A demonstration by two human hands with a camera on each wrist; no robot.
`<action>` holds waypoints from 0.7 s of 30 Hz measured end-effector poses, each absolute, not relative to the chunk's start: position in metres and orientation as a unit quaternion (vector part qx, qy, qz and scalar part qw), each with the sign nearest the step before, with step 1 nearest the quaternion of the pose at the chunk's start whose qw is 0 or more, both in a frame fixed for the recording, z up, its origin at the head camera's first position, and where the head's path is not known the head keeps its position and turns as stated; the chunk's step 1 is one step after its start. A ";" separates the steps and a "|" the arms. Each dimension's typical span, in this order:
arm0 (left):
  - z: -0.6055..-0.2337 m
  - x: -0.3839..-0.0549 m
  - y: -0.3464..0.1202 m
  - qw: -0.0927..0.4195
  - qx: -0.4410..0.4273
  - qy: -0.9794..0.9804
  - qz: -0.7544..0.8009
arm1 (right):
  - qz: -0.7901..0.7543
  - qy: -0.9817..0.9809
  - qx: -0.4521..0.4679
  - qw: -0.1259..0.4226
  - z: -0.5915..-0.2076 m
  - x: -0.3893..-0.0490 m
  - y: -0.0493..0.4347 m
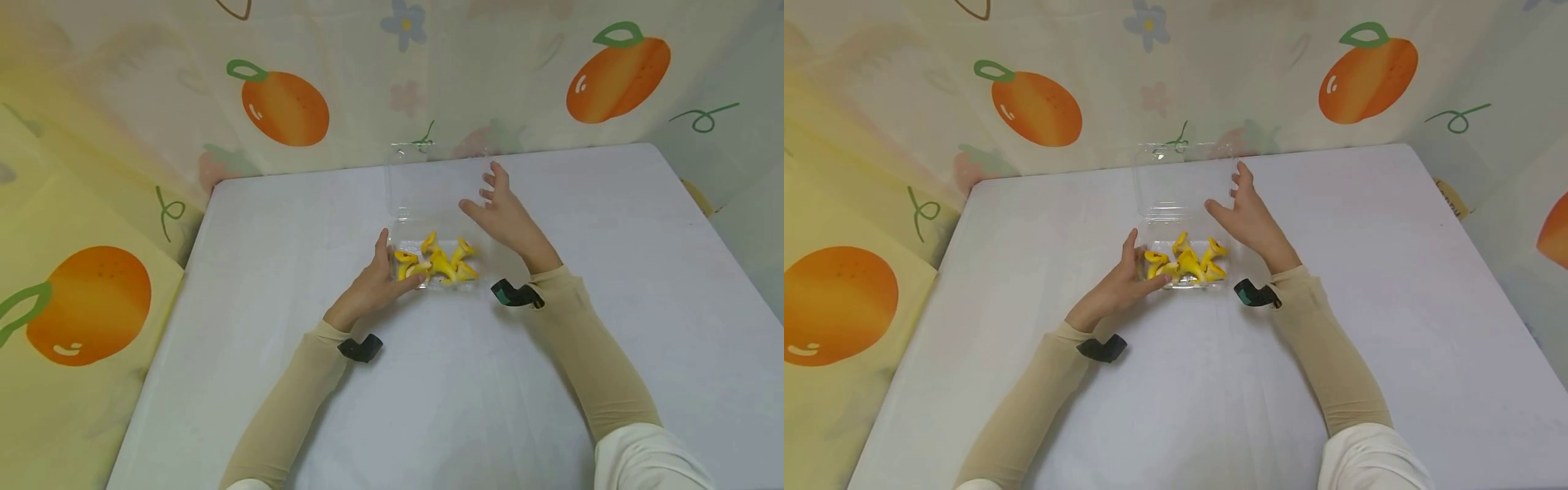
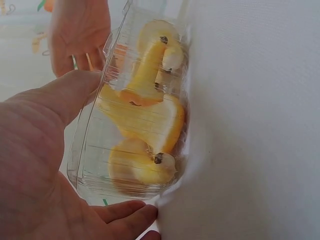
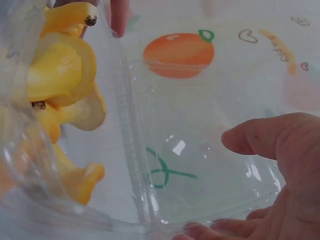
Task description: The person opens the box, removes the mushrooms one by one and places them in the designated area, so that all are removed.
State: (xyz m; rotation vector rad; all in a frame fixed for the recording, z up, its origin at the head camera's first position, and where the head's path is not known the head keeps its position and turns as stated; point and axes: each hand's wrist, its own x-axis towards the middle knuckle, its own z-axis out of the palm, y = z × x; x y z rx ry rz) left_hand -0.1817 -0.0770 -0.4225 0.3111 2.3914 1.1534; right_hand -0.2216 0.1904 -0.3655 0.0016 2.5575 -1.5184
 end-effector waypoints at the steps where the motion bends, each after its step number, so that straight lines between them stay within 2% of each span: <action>1: -0.422 -0.182 -0.077 0.231 0.112 0.871 0.419 | -0.507 0.858 0.000 0.085 -0.366 -0.222 0.190; 8: -0.422 -0.182 -0.077 0.226 0.107 0.874 0.417 | -0.500 0.862 0.004 0.082 -0.369 -0.224 0.190; 21: -0.419 -0.188 -0.086 0.161 0.091 0.871 0.455 | -0.497 0.864 -0.018 0.080 -0.372 -0.224 0.188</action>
